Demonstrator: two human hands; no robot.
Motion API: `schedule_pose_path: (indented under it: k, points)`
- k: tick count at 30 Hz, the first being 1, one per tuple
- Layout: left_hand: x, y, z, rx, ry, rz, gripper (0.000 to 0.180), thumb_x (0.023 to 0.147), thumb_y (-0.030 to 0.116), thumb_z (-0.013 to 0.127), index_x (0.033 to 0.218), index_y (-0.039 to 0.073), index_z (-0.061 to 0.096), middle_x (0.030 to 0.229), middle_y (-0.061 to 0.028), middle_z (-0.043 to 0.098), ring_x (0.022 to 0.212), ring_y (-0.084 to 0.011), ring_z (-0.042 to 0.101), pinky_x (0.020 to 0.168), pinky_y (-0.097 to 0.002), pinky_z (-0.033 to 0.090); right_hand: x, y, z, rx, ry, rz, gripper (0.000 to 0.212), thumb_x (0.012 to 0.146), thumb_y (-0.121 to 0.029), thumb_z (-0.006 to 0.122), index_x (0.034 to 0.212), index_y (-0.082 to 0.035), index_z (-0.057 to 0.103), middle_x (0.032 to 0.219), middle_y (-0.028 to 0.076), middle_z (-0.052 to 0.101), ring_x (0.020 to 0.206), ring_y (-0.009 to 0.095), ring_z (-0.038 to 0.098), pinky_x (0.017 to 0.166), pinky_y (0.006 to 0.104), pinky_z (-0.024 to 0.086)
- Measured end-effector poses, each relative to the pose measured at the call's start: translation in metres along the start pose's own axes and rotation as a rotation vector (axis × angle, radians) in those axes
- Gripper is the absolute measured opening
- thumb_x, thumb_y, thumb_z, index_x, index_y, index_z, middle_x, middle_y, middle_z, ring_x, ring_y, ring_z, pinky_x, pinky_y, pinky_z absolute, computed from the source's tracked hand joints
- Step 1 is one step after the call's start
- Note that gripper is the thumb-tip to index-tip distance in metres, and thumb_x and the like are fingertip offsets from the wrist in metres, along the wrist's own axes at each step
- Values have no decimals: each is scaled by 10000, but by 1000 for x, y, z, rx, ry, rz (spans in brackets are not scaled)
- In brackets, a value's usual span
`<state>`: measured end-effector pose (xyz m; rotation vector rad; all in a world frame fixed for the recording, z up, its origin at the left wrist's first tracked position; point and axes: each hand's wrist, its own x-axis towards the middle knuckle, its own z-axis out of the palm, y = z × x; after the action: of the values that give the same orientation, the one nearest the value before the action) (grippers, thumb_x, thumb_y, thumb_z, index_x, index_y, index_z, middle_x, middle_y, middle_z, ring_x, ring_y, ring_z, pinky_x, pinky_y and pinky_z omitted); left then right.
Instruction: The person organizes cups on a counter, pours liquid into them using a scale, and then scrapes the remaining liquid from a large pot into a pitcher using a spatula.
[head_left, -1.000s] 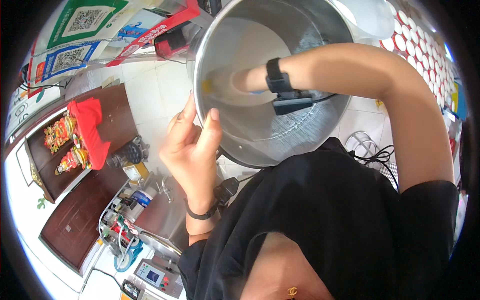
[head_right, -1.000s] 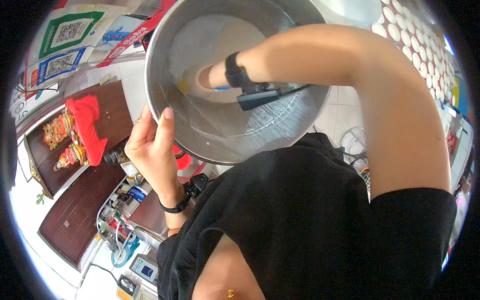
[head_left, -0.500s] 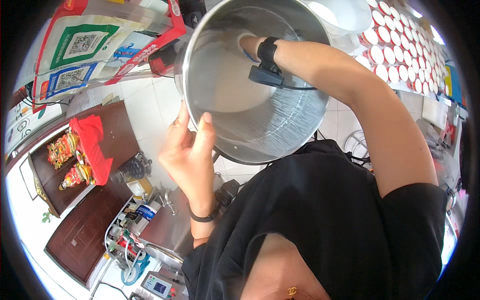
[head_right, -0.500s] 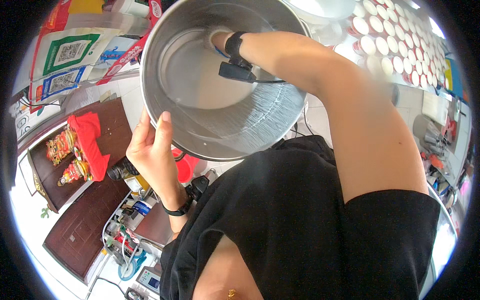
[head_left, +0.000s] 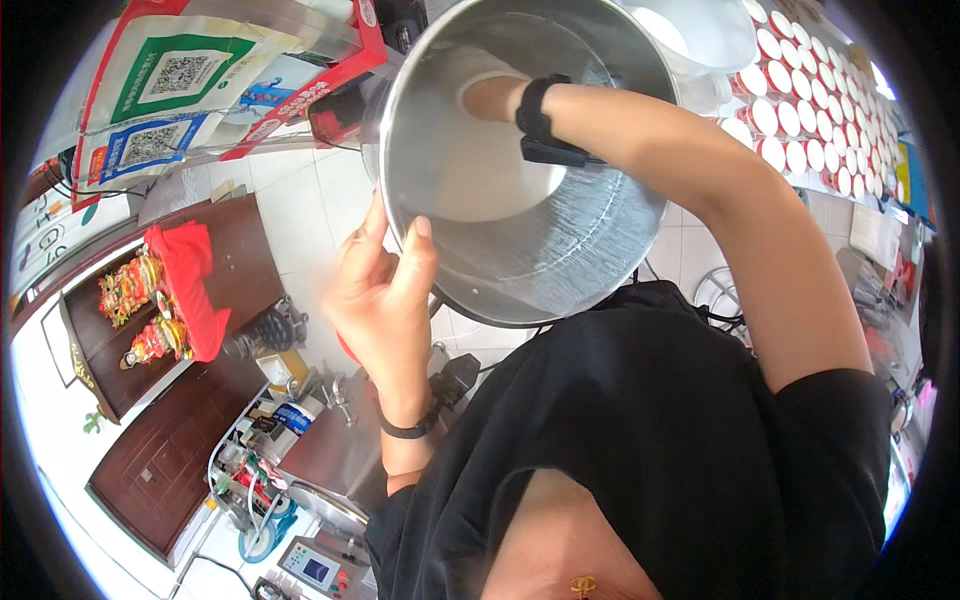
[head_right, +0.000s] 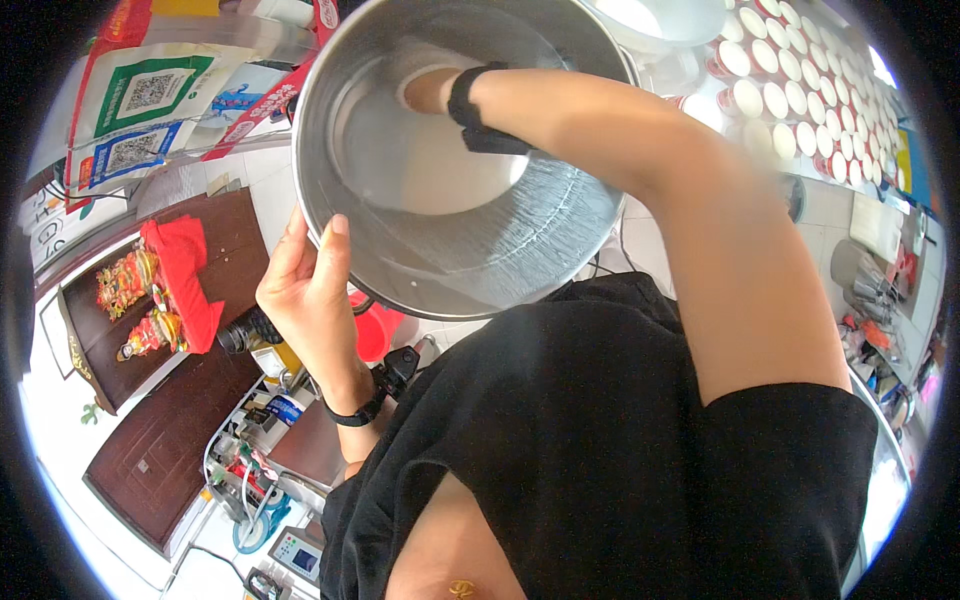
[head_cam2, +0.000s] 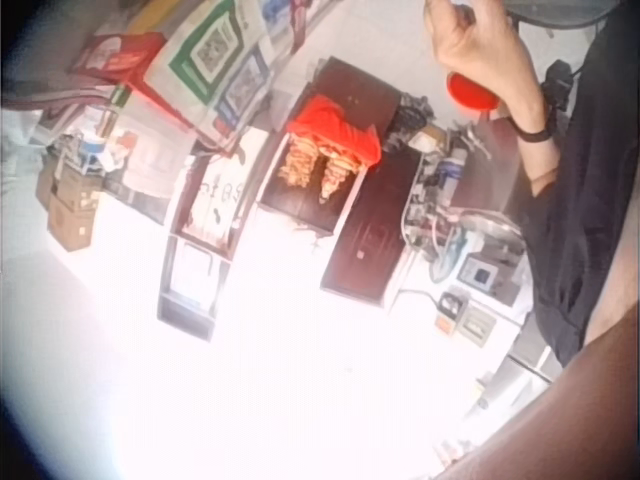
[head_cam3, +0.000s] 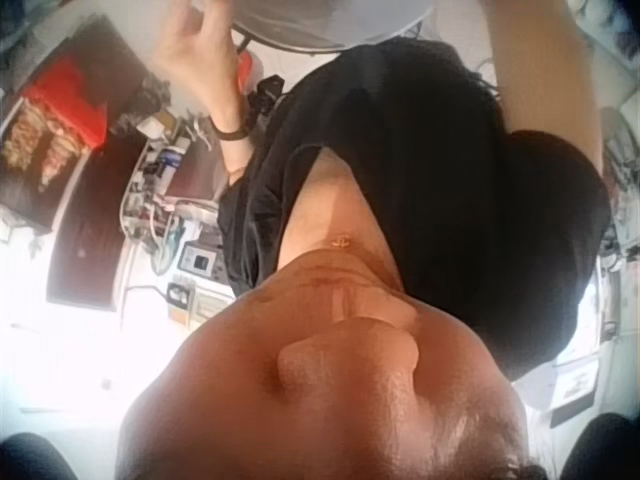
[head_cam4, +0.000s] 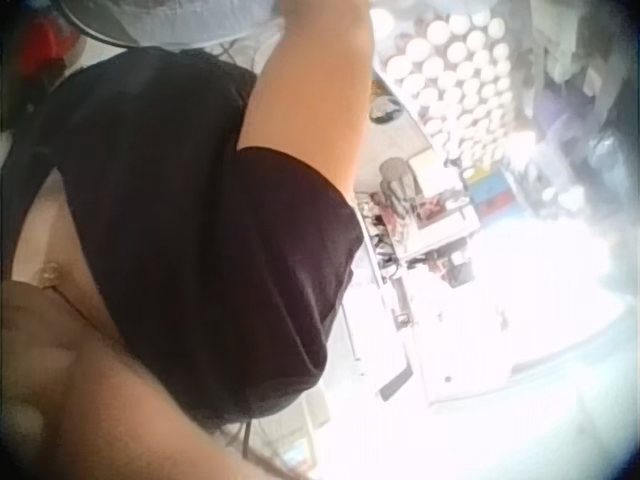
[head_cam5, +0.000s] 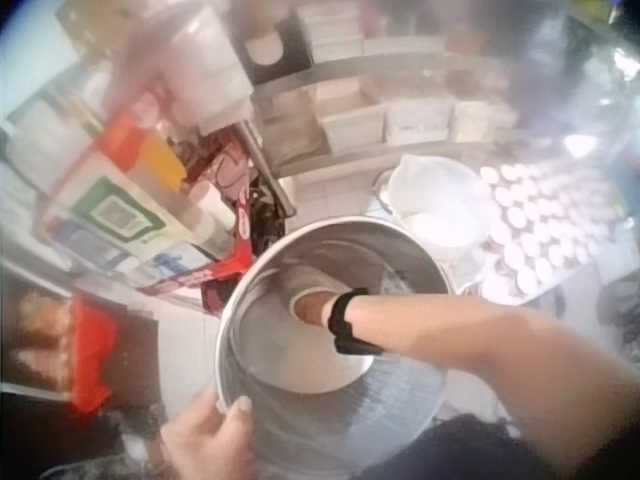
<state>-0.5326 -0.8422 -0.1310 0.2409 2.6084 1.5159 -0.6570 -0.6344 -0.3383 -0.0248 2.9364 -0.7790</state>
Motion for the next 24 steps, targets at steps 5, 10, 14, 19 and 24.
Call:
schedule_pose_path:
  k: [5, 10, 14, 19, 24]
  points:
    - [2, -6, -1, -16, 10, 0, 448, 886, 26, 770, 1327, 36, 690, 935, -15, 671, 769, -54, 563, 704, -211, 470, -22, -56, 20, 32, 49, -288, 291, 963, -207, 589, 1151, -76, 768, 1134, 152, 749, 1038, 348, 725, 837, 469, 578]
    - [0, -8, -6, -37, 1, 2, 437, 894, 23, 765, 1325, 35, 691, 945, -25, 686, 795, -55, 581, 724, -217, 482, -61, -96, 50, -3, -29, -524, 283, 939, -182, 610, 1139, -67, 773, 1067, 169, 762, 998, 352, 738, 802, 467, 586]
    - [1, -7, -4, -55, 27, -19, 435, 893, 22, 765, 1322, 37, 694, 948, -25, 686, 792, -55, 580, 714, -213, 474, -77, -91, 47, -107, -308, -592, 298, 941, -179, 607, 1169, -61, 759, 1052, 172, 763, 996, 353, 738, 822, 460, 580]
    - [-1, -8, -6, -68, 36, -36, 439, 884, 19, 770, 1316, 27, 694, 928, -16, 676, 759, -48, 558, 688, -204, 455, -77, -75, 26, 169, -26, -506, 316, 986, -215, 582, 1222, -70, 736, 1176, 147, 740, 1080, 356, 709, 900, 453, 553]
    - [-4, -11, -5, -8, 31, -18, 454, 866, 16, 780, 1312, 28, 697, 894, 5, 648, 702, -24, 484, 635, -197, 416, -21, -26, 26, 81, -133, -189, 353, 1009, -249, 549, 1276, -76, 702, 1257, 139, 698, 1150, 335, 668, 961, 434, 514]
